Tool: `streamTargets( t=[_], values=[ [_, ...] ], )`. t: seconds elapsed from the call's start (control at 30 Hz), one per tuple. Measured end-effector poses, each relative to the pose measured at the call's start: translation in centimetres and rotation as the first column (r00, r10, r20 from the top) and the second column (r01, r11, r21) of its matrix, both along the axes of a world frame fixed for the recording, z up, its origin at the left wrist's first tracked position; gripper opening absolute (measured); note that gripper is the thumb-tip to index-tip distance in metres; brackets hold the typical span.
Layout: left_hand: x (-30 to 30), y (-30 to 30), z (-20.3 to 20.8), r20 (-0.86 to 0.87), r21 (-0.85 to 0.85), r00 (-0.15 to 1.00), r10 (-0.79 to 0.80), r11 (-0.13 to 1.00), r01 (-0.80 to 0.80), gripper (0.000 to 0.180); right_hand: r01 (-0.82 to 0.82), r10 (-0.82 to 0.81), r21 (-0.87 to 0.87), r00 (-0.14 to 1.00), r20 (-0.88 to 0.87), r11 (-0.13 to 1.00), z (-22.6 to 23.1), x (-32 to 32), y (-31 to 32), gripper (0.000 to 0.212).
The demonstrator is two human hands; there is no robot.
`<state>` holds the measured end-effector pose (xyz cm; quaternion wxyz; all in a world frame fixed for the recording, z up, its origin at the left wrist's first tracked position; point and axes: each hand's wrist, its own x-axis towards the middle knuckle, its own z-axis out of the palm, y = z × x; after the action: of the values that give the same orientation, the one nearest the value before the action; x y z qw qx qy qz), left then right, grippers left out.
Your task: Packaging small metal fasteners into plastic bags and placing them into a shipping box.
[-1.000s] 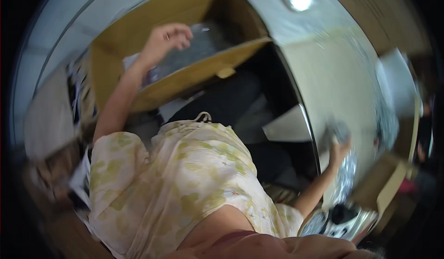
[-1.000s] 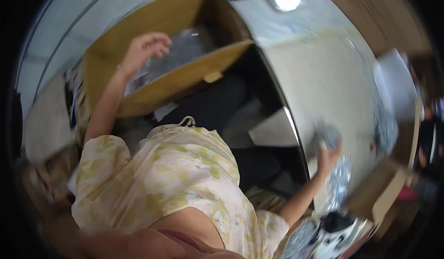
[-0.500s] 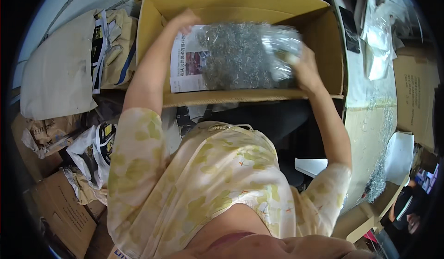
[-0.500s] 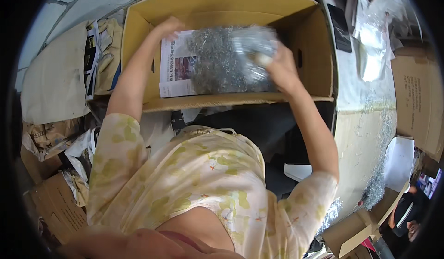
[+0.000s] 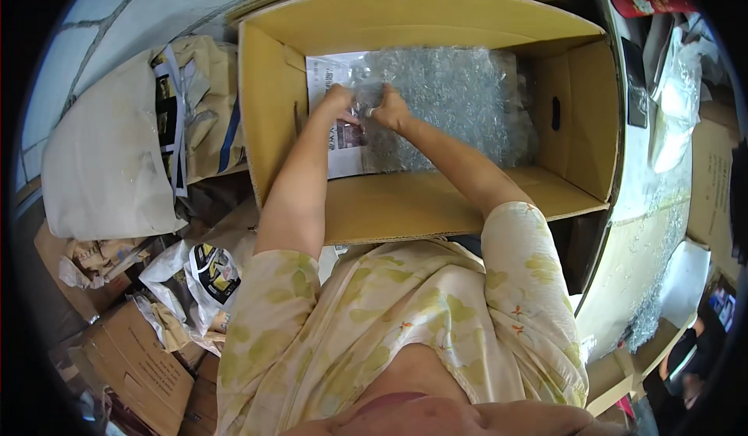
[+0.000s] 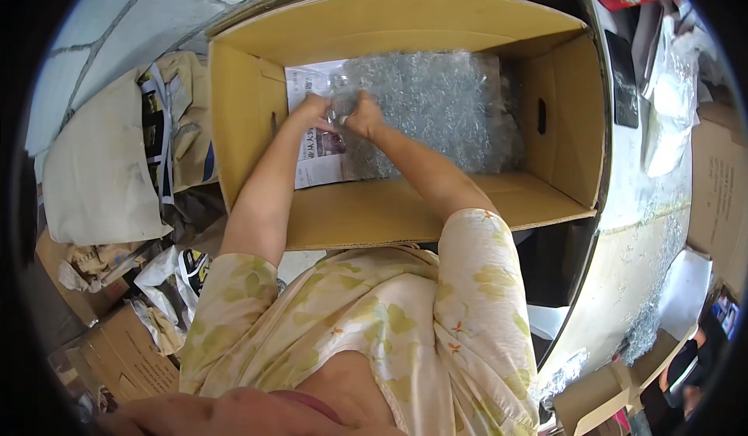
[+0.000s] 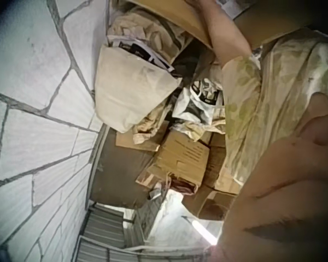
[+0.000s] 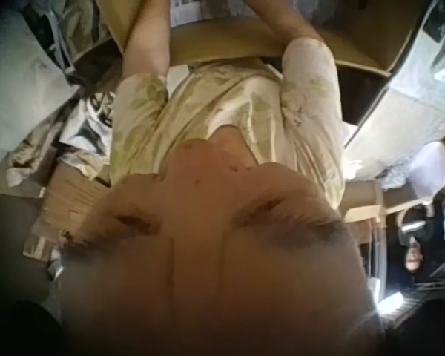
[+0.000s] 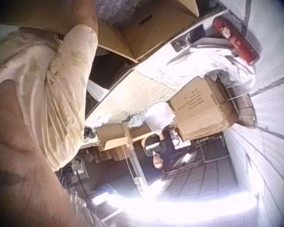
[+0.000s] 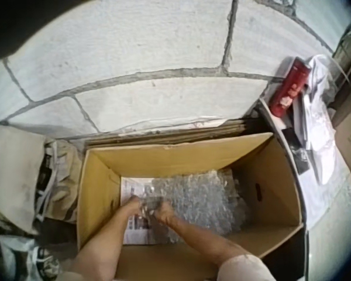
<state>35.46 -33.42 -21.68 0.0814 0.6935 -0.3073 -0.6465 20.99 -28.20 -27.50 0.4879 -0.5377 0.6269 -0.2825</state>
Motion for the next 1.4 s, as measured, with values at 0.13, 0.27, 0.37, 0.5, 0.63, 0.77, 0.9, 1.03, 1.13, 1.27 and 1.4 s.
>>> streamTargets(
  t=[0.13,0.27,0.37,0.5,0.63,0.77,0.9,1.03,1.13,1.27,1.4],
  values=[
    [2.1,1.8,-3.8,0.258,-0.102,0.940,-0.222,0.962,0.255,0.030,-0.269,0.312,0.230,0.933,-0.178,0.935,5.2,1.2,-1.0,0.067],
    [3.6,1.0,-2.3,0.292,-0.046,0.932,-0.213,0.971,0.236,0.029,-0.449,0.533,0.292,0.747,-0.396,0.845,14.2,-3.4,-3.8,0.051],
    [2.5,0.9,-1.4,0.230,-0.074,0.958,-0.169,0.979,0.190,0.029,-0.433,0.464,0.183,0.736,-0.493,0.883,19.1,-9.9,-3.4,0.050],
    [5.6,-1.2,-3.6,0.348,-0.020,0.818,-0.458,0.869,0.495,0.045,-0.351,0.291,-0.051,0.842,-0.453,0.935,28.6,-16.8,3.2,0.044],
    [3.4,-0.5,-3.5,0.327,-0.170,0.888,-0.325,0.904,0.393,0.051,0.110,-0.120,-0.207,0.992,-0.034,0.972,34.5,-22.8,14.2,0.037],
    [3.1,0.0,-3.4,0.233,-0.133,0.873,-0.428,0.875,0.465,0.057,0.533,-0.530,-0.107,0.846,0.056,0.839,36.8,-25.6,24.1,0.035],
    [0.5,0.5,-2.8,0.166,-0.076,0.903,-0.397,0.908,0.413,0.061,0.687,-0.669,-0.166,0.727,0.156,0.708,36.2,-26.2,30.3,0.032],
    [0.4,1.9,-3.2,0.179,-0.093,0.935,-0.307,0.941,0.327,0.068,0.768,-0.678,-0.182,0.631,0.377,0.614,33.8,-25.3,30.9,0.029],
    [0.2,2.6,-4.1,0.163,-0.140,0.943,-0.289,0.940,0.312,0.069,0.761,-0.687,-0.146,0.637,0.349,0.632,33.1,-23.2,29.4,0.029],
    [7.6,-1.1,-4.0,0.612,-0.281,0.545,-0.573,0.486,0.827,0.071,0.700,-0.610,-0.155,0.693,0.385,0.697,33.9,-21.0,27.8,0.027],
    [-4.0,0.9,-3.8,0.293,-0.026,0.682,-0.669,0.708,0.706,0.079,0.796,-0.768,-0.143,0.605,0.210,0.588,34.6,-23.9,32.7,0.026]
  ],
)
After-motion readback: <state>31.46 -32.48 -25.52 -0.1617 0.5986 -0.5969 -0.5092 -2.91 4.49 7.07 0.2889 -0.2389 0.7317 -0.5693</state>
